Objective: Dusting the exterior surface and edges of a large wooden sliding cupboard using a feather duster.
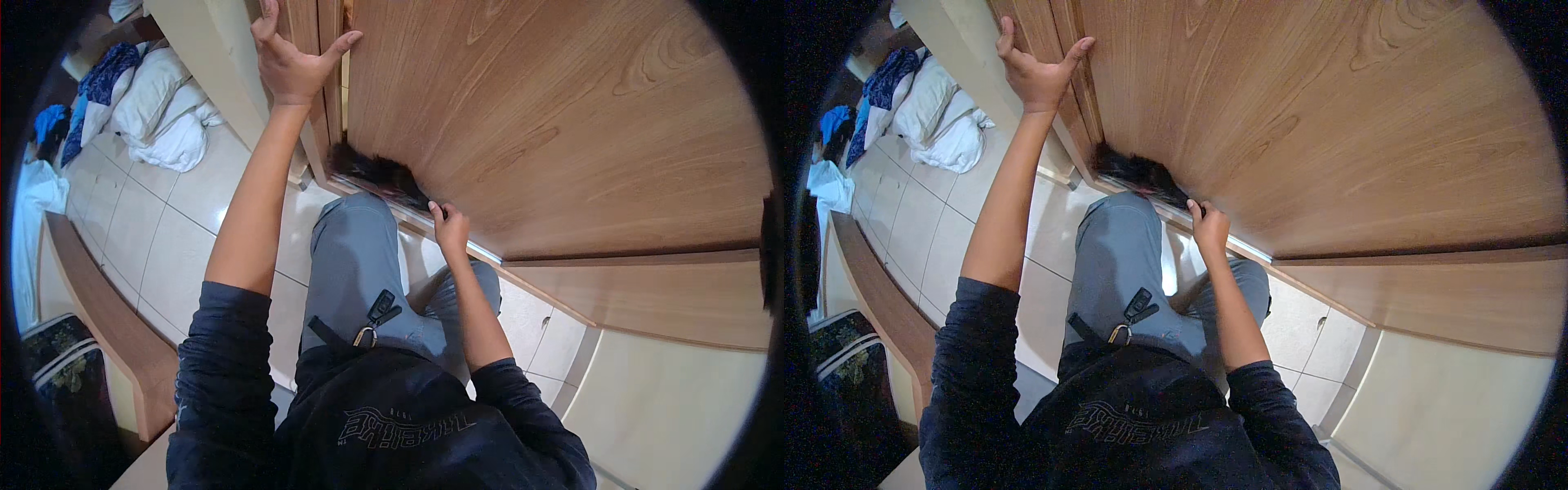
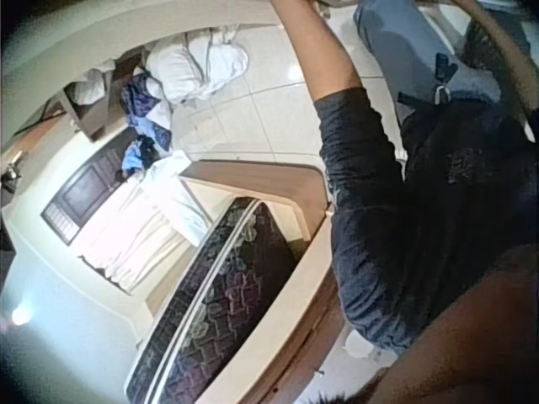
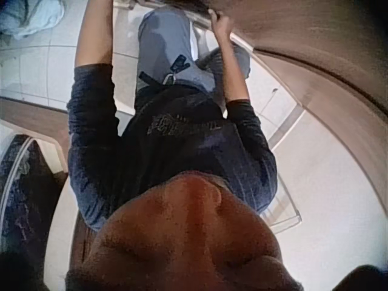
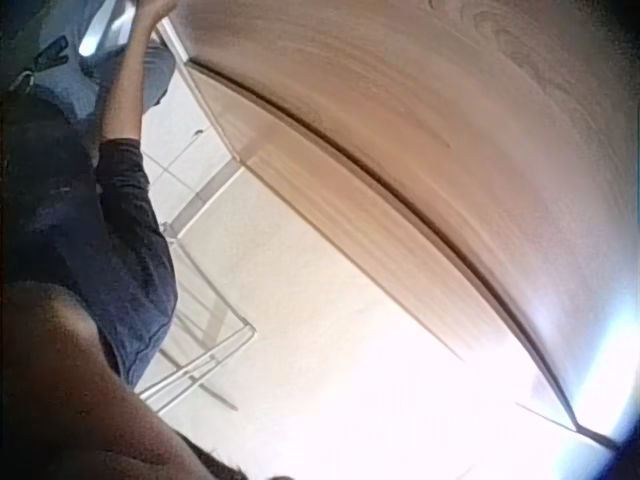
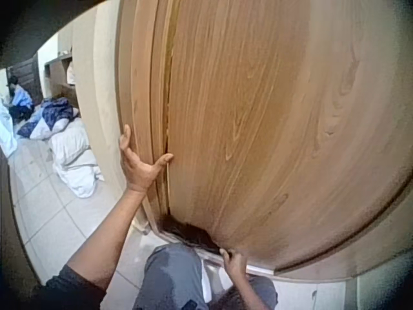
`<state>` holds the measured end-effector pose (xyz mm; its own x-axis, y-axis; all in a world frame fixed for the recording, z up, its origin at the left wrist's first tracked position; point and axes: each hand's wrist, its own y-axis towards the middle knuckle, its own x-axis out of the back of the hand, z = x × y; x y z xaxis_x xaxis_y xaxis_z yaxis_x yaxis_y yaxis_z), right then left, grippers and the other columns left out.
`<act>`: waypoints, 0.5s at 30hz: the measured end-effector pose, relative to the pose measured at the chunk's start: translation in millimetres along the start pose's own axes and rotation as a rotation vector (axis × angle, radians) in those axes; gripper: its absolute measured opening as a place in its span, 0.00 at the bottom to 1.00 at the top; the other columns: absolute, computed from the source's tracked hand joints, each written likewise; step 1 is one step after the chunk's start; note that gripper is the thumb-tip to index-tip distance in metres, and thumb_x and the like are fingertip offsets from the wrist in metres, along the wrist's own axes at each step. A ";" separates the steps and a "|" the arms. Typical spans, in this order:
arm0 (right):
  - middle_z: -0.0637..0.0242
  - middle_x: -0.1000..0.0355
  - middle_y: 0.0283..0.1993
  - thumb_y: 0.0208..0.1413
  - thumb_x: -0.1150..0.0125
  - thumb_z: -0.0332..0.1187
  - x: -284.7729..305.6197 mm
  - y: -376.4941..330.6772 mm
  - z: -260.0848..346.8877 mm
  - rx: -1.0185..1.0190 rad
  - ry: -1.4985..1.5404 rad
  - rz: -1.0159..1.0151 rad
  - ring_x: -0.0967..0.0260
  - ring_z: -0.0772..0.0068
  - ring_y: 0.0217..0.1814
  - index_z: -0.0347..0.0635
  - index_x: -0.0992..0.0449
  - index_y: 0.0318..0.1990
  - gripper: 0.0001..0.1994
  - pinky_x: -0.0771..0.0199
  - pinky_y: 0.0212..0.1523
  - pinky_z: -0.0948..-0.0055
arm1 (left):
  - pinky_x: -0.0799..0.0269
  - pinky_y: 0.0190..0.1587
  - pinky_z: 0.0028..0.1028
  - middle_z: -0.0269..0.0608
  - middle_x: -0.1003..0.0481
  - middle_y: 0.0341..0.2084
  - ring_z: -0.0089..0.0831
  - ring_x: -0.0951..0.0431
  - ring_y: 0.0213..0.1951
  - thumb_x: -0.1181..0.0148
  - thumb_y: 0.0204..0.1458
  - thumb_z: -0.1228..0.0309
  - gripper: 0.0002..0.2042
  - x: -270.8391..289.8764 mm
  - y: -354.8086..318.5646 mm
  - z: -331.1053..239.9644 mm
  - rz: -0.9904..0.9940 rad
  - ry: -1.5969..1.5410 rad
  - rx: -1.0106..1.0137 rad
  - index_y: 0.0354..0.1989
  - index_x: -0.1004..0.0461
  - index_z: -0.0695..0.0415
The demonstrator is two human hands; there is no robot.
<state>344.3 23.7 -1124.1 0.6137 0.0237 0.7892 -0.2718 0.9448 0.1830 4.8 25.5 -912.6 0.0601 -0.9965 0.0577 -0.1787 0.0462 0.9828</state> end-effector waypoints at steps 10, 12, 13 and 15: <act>0.61 0.41 0.15 0.52 0.38 0.45 29.3 -3.3 -23.8 -0.169 0.297 0.051 0.45 0.76 0.20 0.32 0.28 0.23 0.21 0.41 0.23 0.70 | 0.45 0.61 0.47 0.52 0.43 0.60 0.52 0.40 0.59 0.31 0.29 0.40 0.57 0.8 -3.6 -2.5 0.019 0.003 0.071 0.64 0.55 0.61; 0.73 0.42 0.16 0.54 0.39 0.43 39.5 -1.2 -32.1 -0.192 0.529 0.071 0.47 0.83 0.22 0.33 0.29 0.21 0.20 0.44 0.22 0.75 | 0.44 0.61 0.47 0.53 0.43 0.60 0.52 0.40 0.59 0.31 0.29 0.40 0.57 0.1 -3.2 -1.7 0.035 -0.016 0.100 0.65 0.55 0.61; 0.73 0.42 0.16 0.54 0.39 0.43 45.3 -1.7 -36.1 -0.201 0.512 0.089 0.47 0.83 0.22 0.33 0.29 0.21 0.20 0.44 0.22 0.75 | 0.39 0.56 0.45 0.53 0.41 0.56 0.52 0.37 0.55 0.30 0.28 0.40 0.56 -0.3 -2.5 -1.2 0.016 -0.014 0.061 0.62 0.54 0.58; 0.77 0.41 0.17 0.54 0.39 0.43 55.1 -1.6 -41.8 -0.265 0.576 0.103 0.47 0.83 0.22 0.33 0.28 0.20 0.20 0.45 0.22 0.77 | 0.34 0.52 0.43 0.54 0.39 0.53 0.51 0.34 0.52 0.28 0.27 0.41 0.54 -0.5 -0.9 0.6 -0.015 -0.013 0.018 0.59 0.53 0.56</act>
<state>409.5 37.2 -1105.3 0.9142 0.2203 0.3403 -0.2031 0.9754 -0.0859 4.4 25.9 -913.7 0.0505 -0.9979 0.0402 -0.1952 0.0296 0.9803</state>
